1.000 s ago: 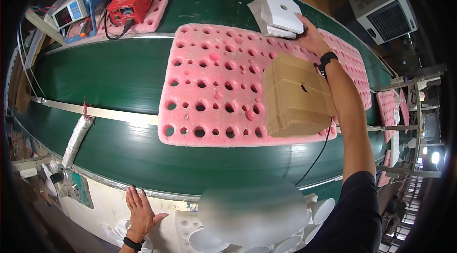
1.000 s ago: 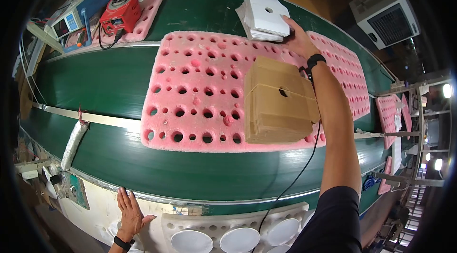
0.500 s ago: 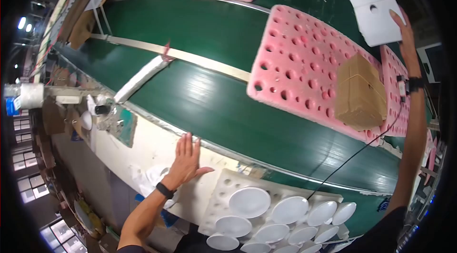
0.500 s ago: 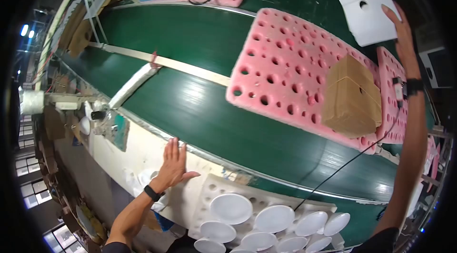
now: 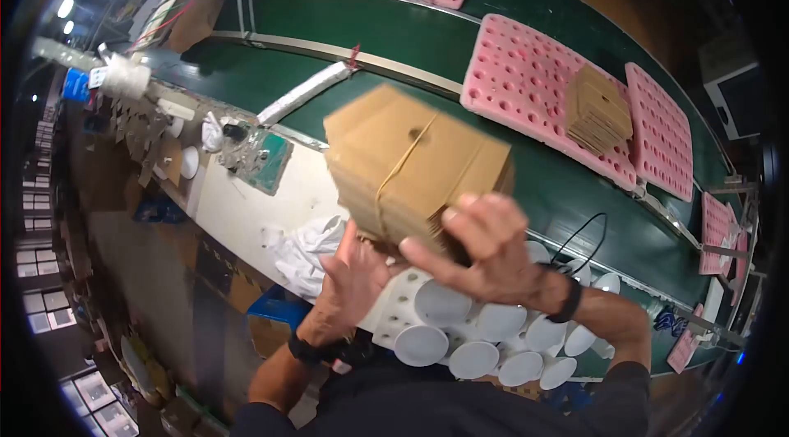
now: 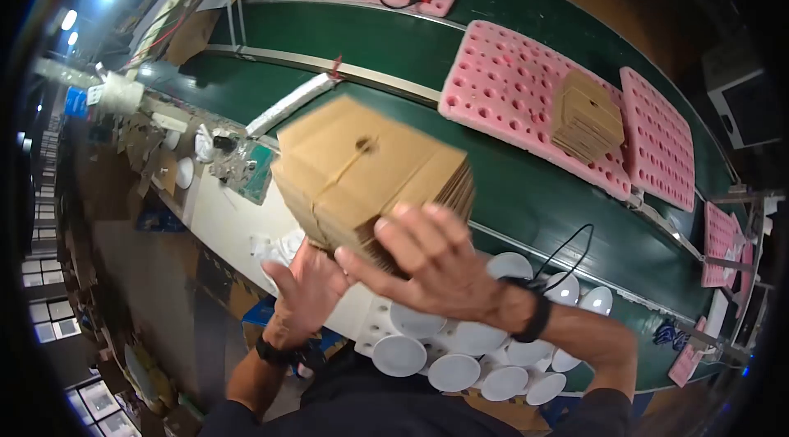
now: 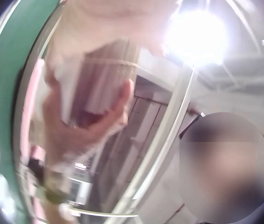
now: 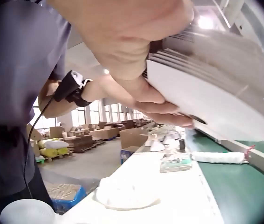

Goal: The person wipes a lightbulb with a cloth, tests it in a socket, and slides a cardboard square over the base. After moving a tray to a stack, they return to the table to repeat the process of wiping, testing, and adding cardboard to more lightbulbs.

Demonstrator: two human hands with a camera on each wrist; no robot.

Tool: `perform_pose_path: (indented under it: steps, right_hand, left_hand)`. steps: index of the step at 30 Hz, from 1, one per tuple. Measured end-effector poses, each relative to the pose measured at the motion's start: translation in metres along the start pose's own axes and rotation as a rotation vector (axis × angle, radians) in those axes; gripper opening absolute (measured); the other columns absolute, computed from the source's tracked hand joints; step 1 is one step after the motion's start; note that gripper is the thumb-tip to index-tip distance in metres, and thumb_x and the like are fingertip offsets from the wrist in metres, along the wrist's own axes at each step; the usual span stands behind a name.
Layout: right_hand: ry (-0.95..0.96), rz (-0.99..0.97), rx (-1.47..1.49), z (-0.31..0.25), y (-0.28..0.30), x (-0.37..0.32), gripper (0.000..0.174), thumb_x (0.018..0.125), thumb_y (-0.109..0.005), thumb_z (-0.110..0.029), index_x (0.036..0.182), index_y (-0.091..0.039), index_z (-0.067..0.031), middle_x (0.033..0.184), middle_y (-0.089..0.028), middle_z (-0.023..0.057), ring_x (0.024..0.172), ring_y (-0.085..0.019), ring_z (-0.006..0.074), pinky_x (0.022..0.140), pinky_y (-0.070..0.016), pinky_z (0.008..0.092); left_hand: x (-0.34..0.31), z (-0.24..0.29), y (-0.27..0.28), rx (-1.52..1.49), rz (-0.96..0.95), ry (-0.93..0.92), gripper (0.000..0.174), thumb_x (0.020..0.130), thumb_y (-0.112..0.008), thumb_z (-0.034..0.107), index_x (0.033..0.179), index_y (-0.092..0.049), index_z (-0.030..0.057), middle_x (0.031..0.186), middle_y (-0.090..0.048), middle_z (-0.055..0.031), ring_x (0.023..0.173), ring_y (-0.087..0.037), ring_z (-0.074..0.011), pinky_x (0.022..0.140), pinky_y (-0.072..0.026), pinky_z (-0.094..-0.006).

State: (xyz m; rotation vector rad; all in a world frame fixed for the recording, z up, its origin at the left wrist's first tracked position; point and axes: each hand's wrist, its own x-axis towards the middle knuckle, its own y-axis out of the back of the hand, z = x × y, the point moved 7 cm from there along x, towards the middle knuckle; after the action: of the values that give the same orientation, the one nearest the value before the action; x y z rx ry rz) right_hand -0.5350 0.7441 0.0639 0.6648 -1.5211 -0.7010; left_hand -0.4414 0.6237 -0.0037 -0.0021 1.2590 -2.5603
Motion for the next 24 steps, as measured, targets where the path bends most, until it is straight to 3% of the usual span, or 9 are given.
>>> perform_pose_path:
  steps: [4,8,10,12,14,17,18,21,24]
  right_hand:
    - [0.039,-0.131,-0.15,-0.1,-0.036,-0.006,0.046,0.098,-0.054,-0.032,0.144,-0.055,-0.0243,0.135,-0.053,0.0098,0.133,-0.047,0.0298,0.114,-0.0357,0.0486]
    - [-0.023,-0.332,0.107,-0.143,-0.04,0.006,0.051,0.095,-0.062,-0.031,0.143,-0.055,-0.0145,0.139,-0.051,0.0118,0.131,-0.048,0.0314,0.114,-0.0364,0.0486]
    - [-0.074,-0.389,0.299,-0.157,-0.039,0.018,0.054,0.094,-0.065,-0.032,0.142,-0.055,-0.0111,0.141,-0.049,0.0129,0.13,-0.048,0.0321,0.114,-0.0363,0.0481]
    - [-0.233,-0.191,0.34,-0.138,-0.01,0.044,0.069,0.09,-0.071,-0.039,0.147,-0.047,-0.0072,0.145,-0.045,0.0176,0.132,-0.047,0.0353,0.113,-0.0367,0.0474]
    - [-0.841,-0.059,0.265,-0.102,0.01,0.055,0.087,0.088,-0.074,-0.049,0.152,-0.037,-0.0034,0.148,-0.042,0.0206,0.134,-0.046,0.0372,0.113,-0.0372,0.0466]
    - [-1.329,0.086,1.21,-0.098,-0.057,0.019,0.101,0.083,-0.078,-0.056,0.151,-0.033,0.0031,0.147,-0.045,0.0199,0.135,-0.046,0.0293,0.112,-0.0383,0.0403]
    - [-1.519,0.019,1.08,-0.114,-0.067,-0.003,0.092,0.085,-0.078,-0.051,0.148,-0.038,0.0033,0.14,-0.052,0.0182,0.13,-0.051,0.0258,0.109,-0.0426,0.0372]
    - [-1.57,0.252,1.108,-0.157,-0.085,-0.006,0.079,0.088,-0.078,-0.044,0.142,-0.044,0.0023,0.131,-0.059,0.0153,0.122,-0.057,0.0239,0.103,-0.047,0.0354]
    - [-1.473,0.49,1.057,-0.166,-0.075,-0.007,0.07,0.09,-0.077,-0.038,0.139,-0.047,0.0009,0.128,-0.06,0.0126,0.116,-0.06,0.0219,0.101,-0.0482,0.0339]
  left_hand:
    - [-0.046,0.006,0.047,0.082,0.461,0.062,0.09,0.094,-0.051,0.07,0.151,-0.035,0.001,0.15,-0.048,-0.0152,0.138,-0.046,-0.0285,0.115,-0.0382,-0.0422]
    - [-0.06,0.017,0.121,-0.01,0.243,-0.044,0.071,0.098,-0.058,0.047,0.149,-0.039,0.002,0.148,-0.05,-0.016,0.134,-0.05,-0.0293,0.113,-0.0403,-0.0435]
    - [-0.06,0.033,0.138,-0.068,0.089,0.031,0.087,0.09,-0.071,0.041,0.153,-0.027,0.0002,0.149,-0.045,-0.0136,0.139,-0.043,-0.0252,0.118,-0.0318,-0.0414]
    - [-0.057,0.04,0.15,-0.096,0.006,0.074,0.09,0.088,-0.072,0.042,0.154,-0.025,0.0001,0.15,-0.043,-0.0146,0.139,-0.043,-0.0256,0.118,-0.0322,-0.0409]
    - [-0.051,0.051,0.158,-0.139,-0.086,0.129,0.094,0.087,-0.073,0.043,0.154,-0.024,0.0,0.151,-0.041,-0.0156,0.14,-0.043,-0.026,0.118,-0.0325,-0.0405]
    - [-0.039,0.078,0.14,-0.054,-0.294,0.229,0.101,0.086,-0.073,0.042,0.157,-0.015,-0.0001,0.153,-0.039,-0.0174,0.141,-0.041,-0.0276,0.117,-0.0349,-0.0403]
    - [-0.035,0.088,0.133,-0.046,-0.352,0.259,0.104,0.085,-0.073,0.041,0.159,-0.011,0.0001,0.154,-0.038,-0.0181,0.142,-0.04,-0.0282,0.116,-0.0357,-0.0403]
    - [-0.048,0.096,0.135,0.101,-0.213,0.371,0.113,0.092,-0.067,0.046,0.16,0.013,0.0043,0.162,-0.026,-0.018,0.146,-0.033,-0.0289,0.118,-0.0291,-0.0408]
    - [-0.089,0.053,0.161,0.108,-0.264,0.426,0.102,0.096,-0.061,0.055,0.162,0.001,0.0076,0.162,-0.026,-0.0137,0.148,-0.03,-0.0263,0.119,-0.0262,-0.0396]
